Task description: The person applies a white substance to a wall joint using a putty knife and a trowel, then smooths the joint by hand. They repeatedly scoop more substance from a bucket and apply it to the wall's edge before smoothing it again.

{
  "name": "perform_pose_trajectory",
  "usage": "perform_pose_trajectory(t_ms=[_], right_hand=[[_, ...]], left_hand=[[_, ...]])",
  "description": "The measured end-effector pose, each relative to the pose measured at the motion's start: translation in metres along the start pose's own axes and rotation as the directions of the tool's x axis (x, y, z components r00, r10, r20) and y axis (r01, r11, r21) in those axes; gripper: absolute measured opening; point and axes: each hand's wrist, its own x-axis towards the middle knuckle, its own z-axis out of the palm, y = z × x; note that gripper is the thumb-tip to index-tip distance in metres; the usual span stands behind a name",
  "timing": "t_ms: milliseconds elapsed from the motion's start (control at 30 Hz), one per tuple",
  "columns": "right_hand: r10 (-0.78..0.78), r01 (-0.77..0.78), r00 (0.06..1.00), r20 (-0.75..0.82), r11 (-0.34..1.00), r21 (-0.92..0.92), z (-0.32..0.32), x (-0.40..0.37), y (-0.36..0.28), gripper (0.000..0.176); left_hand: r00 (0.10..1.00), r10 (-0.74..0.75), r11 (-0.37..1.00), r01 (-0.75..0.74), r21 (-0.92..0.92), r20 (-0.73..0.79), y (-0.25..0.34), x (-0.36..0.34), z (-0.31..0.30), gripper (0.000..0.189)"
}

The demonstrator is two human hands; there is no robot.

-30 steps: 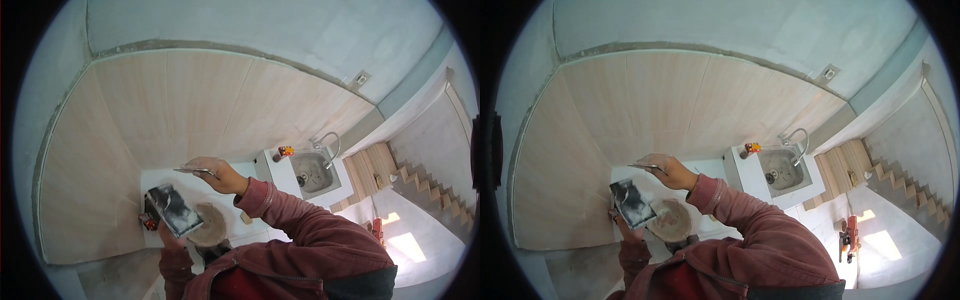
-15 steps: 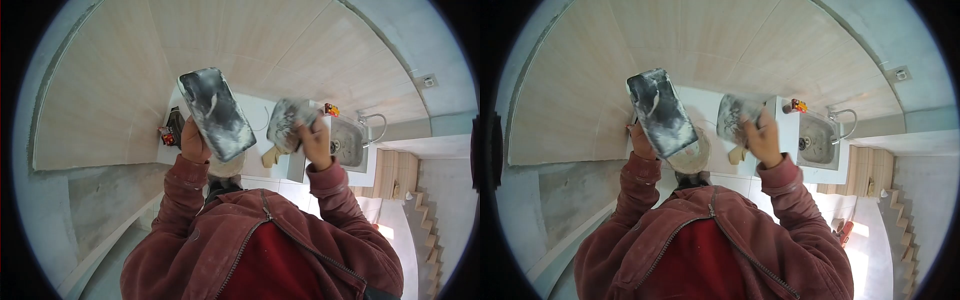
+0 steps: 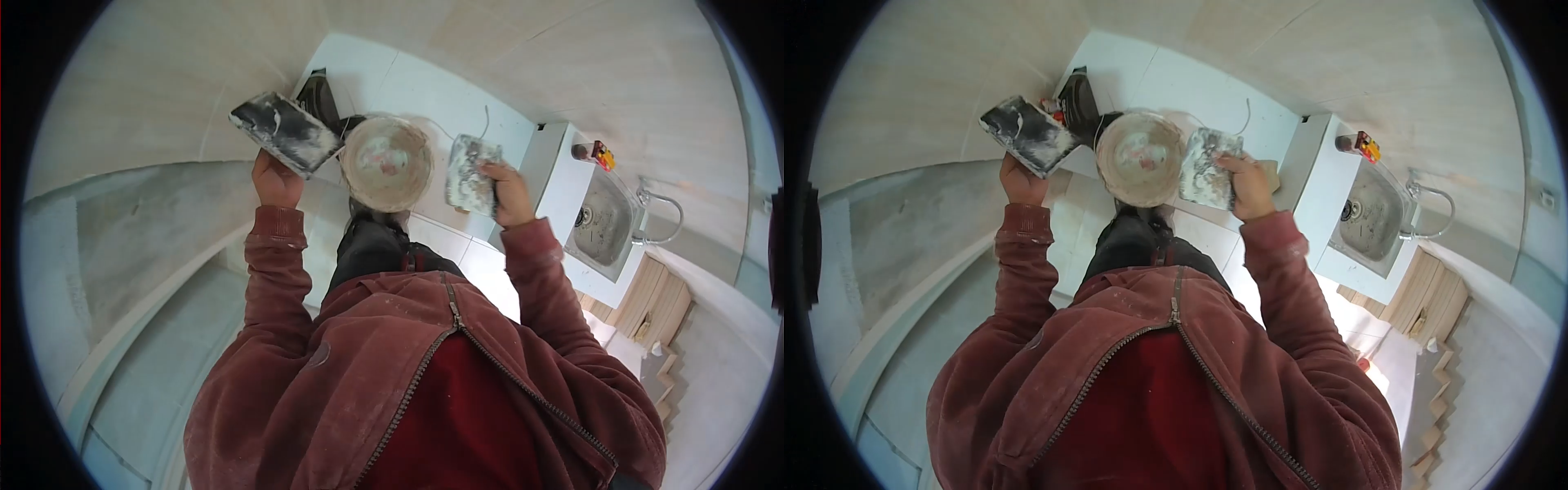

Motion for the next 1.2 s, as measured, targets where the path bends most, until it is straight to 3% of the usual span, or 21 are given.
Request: perform_pose_trajectory(t_ms=[67, 100, 133, 167, 200, 267, 333, 367, 400, 467, 533, 600, 667, 733, 833, 900, 933, 1000, 1033, 1100, 1200], right_hand=[[0.073, -0.085, 0.992, -0.108, 0.989, -0.117, -0.017, 0.045, 0.053, 0.021], [0.046, -0.104, 0.981, -0.191, 0.946, -0.306, -0.015, 0.064, 0.078, 0.022], [0.063, -0.120, 0.980, -0.190, 0.944, -0.308, -0.020, 0.087, 0.105, 0.022], [-0.175, 0.003, 0.972, -0.155, 0.672, -0.741, -0.025, 0.110, 0.131, 0.025], [-0.362, 0.085, 0.932, 0.006, 0.200, -0.976, -0.025, 0.135, 0.149, 0.028], [-0.271, 0.050, 0.962, 0.024, 0.089, -0.995, -0.013, 0.179, 0.175, 0.031], [-0.172, 0.020, 0.985, 0.024, -0.026, -0.999, 0.002, 0.216, 0.200, 0.033], [-0.173, 0.044, 0.983, 0.064, -0.115, -0.992, 0.014, 0.227, 0.205, 0.034], [-0.165, 0.066, 0.981, 0.100, -0.203, -0.977, 0.021, 0.233, 0.212, 0.035], [-0.186, 0.021, 0.981, 0.045, -0.131, -0.991, 0.023, 0.251, 0.224, 0.038], [-0.215, -0.034, 0.976, -0.019, -0.066, -0.997, 0.028, 0.256, 0.242, 0.041], [-0.244, 0.029, 0.969, 0.042, -0.059, -0.998, 0.036, 0.251, 0.248, 0.042], [-0.232, 0.056, 0.970, 0.076, -0.091, -0.994, 0.032, 0.251, 0.244, 0.042], [-0.225, 0.090, 0.967, 0.116, -0.122, -0.988, 0.031, 0.253, 0.240, 0.042], [-0.170, 0.236, 0.942, 0.288, -0.273, -0.933, 0.027, 0.262, 0.244, 0.037], [-0.075, 0.453, 0.862, 0.501, -0.328, -0.829, 0.027, 0.267, 0.247, 0.034], [-0.080, 0.446, 0.865, 0.495, -0.326, -0.833, 0.029, 0.267, 0.250, 0.034], [0.171, 0.428, 0.904, 0.393, -0.425, -0.798, 0.034, 0.265, 0.252, 0.032], [0.168, 0.419, 0.907, 0.385, -0.420, -0.805, 0.033, 0.264, 0.249, 0.032], [0.426, 0.617, 0.772, 0.472, -0.322, -0.718, 0.028, 0.261, 0.244, 0.031], [0.393, 0.635, 0.748, 0.534, -0.194, -0.747, 0.009, 0.269, 0.238, 0.033]], left_hand=[[0.996, -0.003, 1.000, 0.001, -0.022, -0.089, -0.013, -0.001, -0.036, 0.037], [0.989, 0.013, 1.000, -0.014, -0.002, -0.150, -0.025, 0.000, -0.060, 0.038], [0.977, 0.027, 1.000, -0.024, 0.017, -0.212, -0.039, -0.001, -0.085, 0.040], [0.971, 0.005, 0.999, 0.007, 0.049, -0.239, -0.055, -0.004, -0.111, 0.040], [0.965, -0.016, 0.997, 0.037, 0.074, -0.263, -0.072, -0.005, -0.135, 0.040], [0.968, -0.111, 0.985, 0.138, 0.107, -0.226, -0.104, -0.008, -0.162, 0.039], [0.926, -0.125, 0.957, 0.207, 0.202, -0.357, -0.133, -0.011, -0.168, 0.038], [0.870, -0.268, 0.956, 0.295, 0.001, -0.415, -0.136, -0.011, -0.153, 0.037], [0.853, -0.280, 0.952, 0.305, -0.014, -0.441, -0.137, -0.015, -0.148, 0.037], [0.844, -0.351, 0.932, 0.272, -0.240, -0.405, -0.143, -0.012, -0.143, 0.036], [0.856, -0.363, 0.924, 0.280, -0.261, -0.368, -0.145, -0.014, -0.158, 0.037], [0.902, -0.150, 0.959, 0.233, 0.163, -0.406, -0.149, -0.015, -0.161, 0.036], [0.903, -0.184, 0.963, 0.246, 0.115, -0.389, -0.147, -0.014, -0.164, 0.035], [0.850, -0.399, 0.909, 0.316, -0.272, -0.343, -0.138, -0.010, -0.160, 0.034], [0.875, -0.378, 0.916, 0.306, -0.260, -0.304, -0.139, -0.009, -0.171, 0.035], [0.878, -0.374, 0.919, 0.308, -0.246, -0.297, -0.141, -0.008, -0.175, 0.037], [0.876, -0.381, 0.917, 0.316, -0.245, -0.295, -0.141, -0.008, -0.178, 0.037], [0.864, -0.385, 0.920, 0.331, -0.212, -0.324, -0.139, -0.010, -0.181, 0.038], [0.861, -0.394, 0.917, 0.341, -0.208, -0.323, -0.140, -0.010, -0.182, 0.038], [0.861, -0.389, 0.918, 0.333, -0.216, -0.328, -0.139, -0.012, -0.181, 0.039], [0.866, -0.365, 0.929, 0.316, -0.190, -0.343, -0.139, -0.012, -0.182, 0.039]])
